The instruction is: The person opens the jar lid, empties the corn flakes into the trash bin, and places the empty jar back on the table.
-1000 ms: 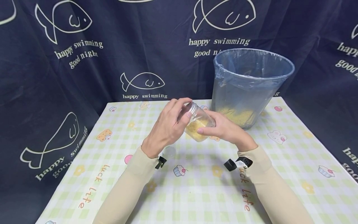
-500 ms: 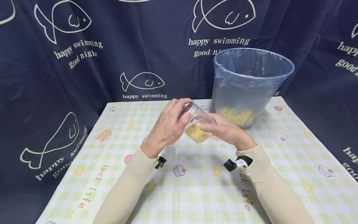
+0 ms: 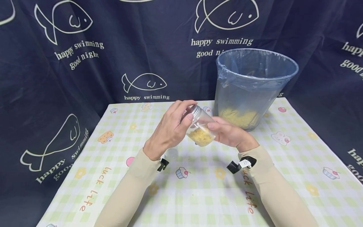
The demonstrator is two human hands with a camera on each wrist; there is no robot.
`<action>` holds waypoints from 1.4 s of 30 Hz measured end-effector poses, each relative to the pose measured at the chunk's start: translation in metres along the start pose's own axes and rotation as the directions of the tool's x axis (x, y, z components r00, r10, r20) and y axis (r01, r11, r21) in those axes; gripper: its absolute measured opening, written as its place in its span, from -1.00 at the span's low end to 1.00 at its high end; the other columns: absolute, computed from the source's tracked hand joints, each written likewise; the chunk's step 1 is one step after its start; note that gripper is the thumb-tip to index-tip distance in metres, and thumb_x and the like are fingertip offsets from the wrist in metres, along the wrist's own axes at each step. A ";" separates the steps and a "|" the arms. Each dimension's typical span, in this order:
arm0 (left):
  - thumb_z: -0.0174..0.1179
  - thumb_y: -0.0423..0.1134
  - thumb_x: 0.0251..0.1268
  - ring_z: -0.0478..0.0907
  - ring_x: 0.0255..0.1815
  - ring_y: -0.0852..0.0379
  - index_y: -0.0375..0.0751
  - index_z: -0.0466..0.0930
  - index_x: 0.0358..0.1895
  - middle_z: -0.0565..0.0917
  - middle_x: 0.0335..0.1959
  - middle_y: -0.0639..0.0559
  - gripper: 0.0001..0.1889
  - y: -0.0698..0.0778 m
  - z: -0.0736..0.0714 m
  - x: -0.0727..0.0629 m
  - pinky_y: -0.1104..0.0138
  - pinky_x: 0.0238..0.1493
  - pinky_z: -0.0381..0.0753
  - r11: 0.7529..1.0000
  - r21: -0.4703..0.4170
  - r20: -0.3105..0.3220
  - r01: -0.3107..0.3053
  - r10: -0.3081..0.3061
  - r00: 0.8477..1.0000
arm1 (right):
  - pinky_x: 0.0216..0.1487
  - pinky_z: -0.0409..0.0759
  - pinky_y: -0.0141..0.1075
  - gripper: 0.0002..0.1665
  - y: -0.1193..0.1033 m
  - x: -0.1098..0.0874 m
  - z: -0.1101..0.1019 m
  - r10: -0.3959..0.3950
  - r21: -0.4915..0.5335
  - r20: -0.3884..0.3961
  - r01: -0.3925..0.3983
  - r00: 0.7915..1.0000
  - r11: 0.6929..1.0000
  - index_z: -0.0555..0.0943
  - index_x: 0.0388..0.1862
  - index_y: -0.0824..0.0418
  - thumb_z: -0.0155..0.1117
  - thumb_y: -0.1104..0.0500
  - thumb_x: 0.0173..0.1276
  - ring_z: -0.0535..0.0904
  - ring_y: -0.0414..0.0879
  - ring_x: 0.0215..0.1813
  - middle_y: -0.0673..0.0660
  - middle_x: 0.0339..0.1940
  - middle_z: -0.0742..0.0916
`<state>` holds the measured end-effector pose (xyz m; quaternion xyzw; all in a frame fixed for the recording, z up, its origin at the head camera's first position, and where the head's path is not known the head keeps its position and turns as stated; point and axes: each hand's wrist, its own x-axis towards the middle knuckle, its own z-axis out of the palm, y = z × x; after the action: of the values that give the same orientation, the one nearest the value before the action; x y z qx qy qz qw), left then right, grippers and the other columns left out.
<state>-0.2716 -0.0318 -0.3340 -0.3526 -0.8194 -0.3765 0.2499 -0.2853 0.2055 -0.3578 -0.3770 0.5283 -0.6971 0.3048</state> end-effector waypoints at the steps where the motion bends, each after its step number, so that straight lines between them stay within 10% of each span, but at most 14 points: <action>1: -0.25 0.15 0.49 0.49 -0.09 0.16 -0.02 0.56 0.30 0.57 -0.10 0.13 -0.42 0.000 0.000 0.000 0.30 -0.04 0.55 1.000 -0.003 0.003 -0.003 0.003 1.000 | 0.15 0.69 -0.05 -0.51 0.001 0.000 -0.001 0.004 0.015 0.005 -0.004 1.000 1.000 0.50 0.35 0.21 0.12 0.01 0.56 0.74 0.03 0.08 0.14 0.10 0.76; 20: -0.33 0.25 0.53 0.47 -0.05 0.22 -0.02 0.55 0.32 0.56 -0.06 0.13 -0.36 0.001 0.000 -0.001 0.30 -0.03 0.56 0.999 -0.022 0.025 -0.026 0.026 0.999 | 0.22 0.65 -0.02 -0.37 0.007 -0.001 -0.009 0.023 0.184 0.085 -0.039 0.996 0.982 0.51 0.33 0.27 0.19 -0.15 0.53 0.72 0.10 0.11 0.20 0.16 0.71; 42: -0.23 0.15 0.50 0.47 -0.16 0.24 0.02 0.56 0.26 0.54 -0.10 0.15 -0.47 0.000 0.000 -0.001 0.32 -0.09 0.57 0.999 -0.040 0.030 0.017 -0.016 0.999 | 0.19 0.67 0.03 -0.34 0.006 -0.001 -0.006 0.052 0.139 0.010 -0.053 0.999 0.989 0.45 0.36 0.26 0.27 -0.10 0.47 0.71 0.07 0.10 0.20 0.14 0.71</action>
<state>-0.2709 -0.0316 -0.3344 -0.3562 -0.8181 -0.3899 0.2275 -0.2895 0.2074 -0.3645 -0.3427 0.4871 -0.7229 0.3503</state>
